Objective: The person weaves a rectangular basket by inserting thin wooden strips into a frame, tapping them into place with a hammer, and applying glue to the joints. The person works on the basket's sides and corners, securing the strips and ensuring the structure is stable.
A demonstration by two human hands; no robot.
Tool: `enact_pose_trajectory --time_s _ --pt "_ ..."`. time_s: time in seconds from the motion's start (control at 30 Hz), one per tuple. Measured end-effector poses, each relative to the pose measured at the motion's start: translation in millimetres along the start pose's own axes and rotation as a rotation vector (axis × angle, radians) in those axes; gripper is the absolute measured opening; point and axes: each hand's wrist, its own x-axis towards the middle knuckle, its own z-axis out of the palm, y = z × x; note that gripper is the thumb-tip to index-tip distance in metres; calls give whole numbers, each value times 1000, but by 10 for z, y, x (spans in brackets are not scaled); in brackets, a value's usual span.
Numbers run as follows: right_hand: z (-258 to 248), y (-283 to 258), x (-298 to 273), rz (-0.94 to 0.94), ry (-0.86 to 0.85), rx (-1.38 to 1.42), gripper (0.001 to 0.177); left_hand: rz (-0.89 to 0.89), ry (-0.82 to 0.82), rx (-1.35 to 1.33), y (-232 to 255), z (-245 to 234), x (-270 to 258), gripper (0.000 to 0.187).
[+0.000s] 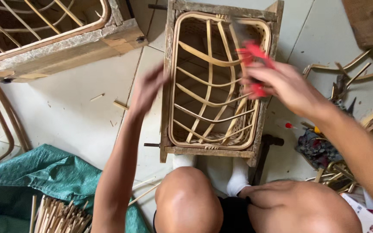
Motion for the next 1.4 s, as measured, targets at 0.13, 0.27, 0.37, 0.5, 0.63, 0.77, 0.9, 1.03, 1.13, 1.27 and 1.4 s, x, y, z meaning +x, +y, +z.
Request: enact_pose_trajectory --time_s 0.13,0.27,0.37,0.5,0.63,0.77,0.9,1.03,1.13,1.27,1.4 --pt "-563 1159 -302 -144 482 -258 41 -131 104 88 -508 -9 -1037 74" --pt "-789 2478 -2 129 592 -81 37 -237 182 -21 -619 121 -1138 67" --pt "-654 3258 322 268 553 -391 61 -208 194 35 -461 152 -1107 64" --pt "-474 3601 598 169 563 -599 37 -186 306 148 -294 350 -1379 54" --pt "-255 3686 6 -153 712 -647 17 466 368 933 -438 753 -1775 49" --pt "103 3584 -764 -229 717 -528 13 577 55 1200 -486 804 -1846 73" --pt "127 3697 -1091 -28 863 -101 31 464 4 1304 -508 825 -1752 80" --pt "-93 3908 -746 -274 939 121 57 487 23 1324 -539 890 -1769 80" --pt "-201 3993 -444 -301 1147 -652 59 479 41 1330 -548 899 -1767 81" --pt "-254 3872 -234 -165 1068 -337 33 508 68 1303 -555 865 -1780 78" --pt "-382 3273 -417 -387 988 -118 24 491 71 1286 -562 891 -1745 75"
